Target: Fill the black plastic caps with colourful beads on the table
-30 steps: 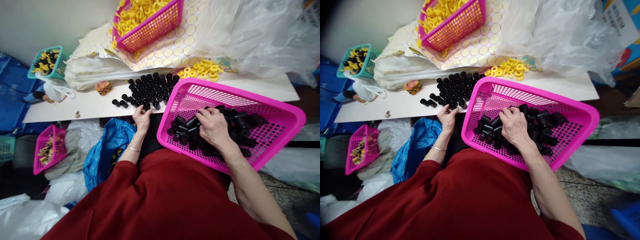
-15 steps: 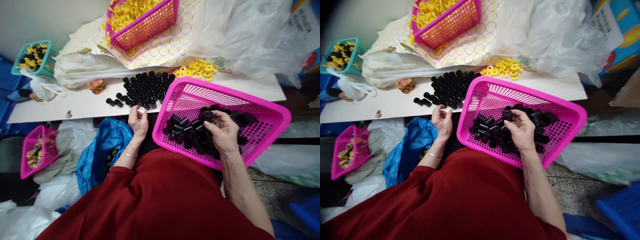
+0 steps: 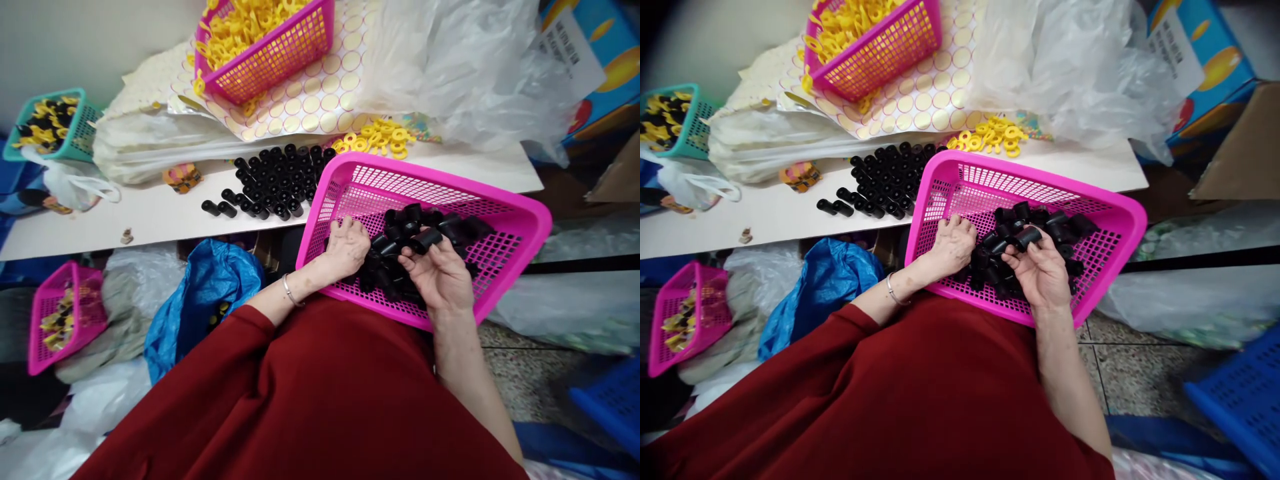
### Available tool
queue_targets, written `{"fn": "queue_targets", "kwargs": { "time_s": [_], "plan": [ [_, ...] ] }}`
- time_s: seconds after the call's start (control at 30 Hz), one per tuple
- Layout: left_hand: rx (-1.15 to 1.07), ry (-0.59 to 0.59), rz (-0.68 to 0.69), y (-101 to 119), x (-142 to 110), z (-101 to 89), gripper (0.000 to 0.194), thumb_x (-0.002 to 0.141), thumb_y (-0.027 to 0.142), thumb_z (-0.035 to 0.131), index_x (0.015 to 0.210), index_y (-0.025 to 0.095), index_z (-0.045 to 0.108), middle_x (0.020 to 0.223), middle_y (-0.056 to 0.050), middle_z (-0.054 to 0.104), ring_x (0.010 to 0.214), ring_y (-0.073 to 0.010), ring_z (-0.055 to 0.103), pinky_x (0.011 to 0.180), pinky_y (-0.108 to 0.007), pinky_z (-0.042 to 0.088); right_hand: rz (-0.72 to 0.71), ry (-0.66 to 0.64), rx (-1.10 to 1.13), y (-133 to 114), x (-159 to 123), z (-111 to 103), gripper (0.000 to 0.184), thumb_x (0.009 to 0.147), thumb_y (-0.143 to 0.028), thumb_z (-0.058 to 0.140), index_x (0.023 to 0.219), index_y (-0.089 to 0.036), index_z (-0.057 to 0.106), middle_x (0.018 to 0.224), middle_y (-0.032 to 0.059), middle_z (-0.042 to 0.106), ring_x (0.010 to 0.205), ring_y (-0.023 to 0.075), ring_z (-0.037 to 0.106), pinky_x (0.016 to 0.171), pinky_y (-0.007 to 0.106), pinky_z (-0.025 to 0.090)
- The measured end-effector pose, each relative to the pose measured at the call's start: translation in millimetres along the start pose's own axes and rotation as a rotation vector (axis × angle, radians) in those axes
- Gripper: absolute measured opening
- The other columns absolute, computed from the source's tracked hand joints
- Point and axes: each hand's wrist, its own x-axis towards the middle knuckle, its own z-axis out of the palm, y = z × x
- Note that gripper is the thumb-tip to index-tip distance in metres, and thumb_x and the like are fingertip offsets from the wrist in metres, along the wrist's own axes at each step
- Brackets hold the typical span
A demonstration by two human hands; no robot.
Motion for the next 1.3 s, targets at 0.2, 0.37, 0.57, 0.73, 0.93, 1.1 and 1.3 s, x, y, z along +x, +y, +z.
{"fn": "queue_targets", "kwargs": {
  "time_s": [0.2,0.37,0.57,0.73,0.93,1.1,1.3],
  "plan": [
    [-0.090,0.066,-0.044,-34,-6,4.8,0.033,0.080,0.006,0.058,0.112,0.009,0.059,0.116,-0.016,0.061,0.111,-0.0306,0.052,0.097,-0.047,0.046,0.006,0.107,0.068,-1,-9,2,0.025,0.080,-0.029,0.072,0.104,-0.029,0.065,0.085,-0.0041,0.067,0.075,0.0146,0.072,0.075,0.039,0.066],
    [-0.085,0.089,0.012,-32,-4,-4.5,0.029,0.076,0.002,0.051,0.101,0.011,0.061,0.115,-0.016,0.060,0.113,-0.0304,0.050,0.097,-0.045,0.045,-0.082,0.136,-0.031,0,-8,14,0.031,0.081,-0.028,0.073,0.111,-0.029,0.063,0.086,-0.0046,0.067,0.071,0.0140,0.073,0.073,0.036,0.067],
    [-0.175,0.009,0.122,8,26,-8.7,0.015,0.088,0.018,0.053,0.097,0.015,0.065,0.106,-0.013,0.066,0.110,-0.0312,0.054,0.090,-0.044,0.047,-0.099,0.313,-0.022,3,-7,25,0.042,0.064,-0.030,0.088,0.094,-0.023,0.060,0.085,-0.0039,0.070,0.072,0.0156,0.073,0.070,0.033,0.066],
    [-0.260,-0.102,0.077,12,40,5.6,0.018,0.086,0.016,0.057,0.102,0.014,0.066,0.100,-0.011,0.069,0.099,-0.0272,0.062,0.090,-0.042,0.049,-0.224,0.388,-0.121,5,-13,21,0.043,0.057,-0.029,0.091,0.089,-0.022,0.064,0.091,-0.0007,0.073,0.075,0.0152,0.071,0.074,0.035,0.064],
    [-0.196,-0.199,0.041,11,34,-1.0,0.031,0.080,0.006,0.058,0.109,0.012,0.064,0.122,-0.016,0.064,0.121,-0.0323,0.055,0.098,-0.046,0.048,-0.288,0.444,-0.172,12,-16,22,0.043,0.059,-0.028,0.092,0.098,-0.024,0.075,0.094,-0.0005,0.075,0.083,0.0146,0.072,0.077,0.030,0.062],
    [-0.689,-0.053,-0.032,4,33,-3.0,0.027,0.078,0.009,0.063,0.104,0.013,0.065,0.106,-0.011,0.068,0.107,-0.0277,0.061,0.099,-0.045,0.047,-0.309,0.469,-0.214,14,-27,20,0.039,0.066,-0.031,0.089,0.101,-0.024,0.074,0.090,-0.0007,0.074,0.075,0.0144,0.071,0.073,0.032,0.064],
    [-1.868,-0.185,-0.122,4,22,-8.7,0.027,0.071,0.022,0.079,0.096,0.016,0.069,0.089,-0.001,0.068,0.079,-0.0119,0.064,0.079,-0.030,0.054,-0.449,0.469,-0.393,-3,-46,38,0.034,0.076,-0.024,0.081,0.109,-0.026,0.073,0.100,0.0015,0.072,0.089,0.0169,0.071,0.081,0.036,0.064]
  ]
}}
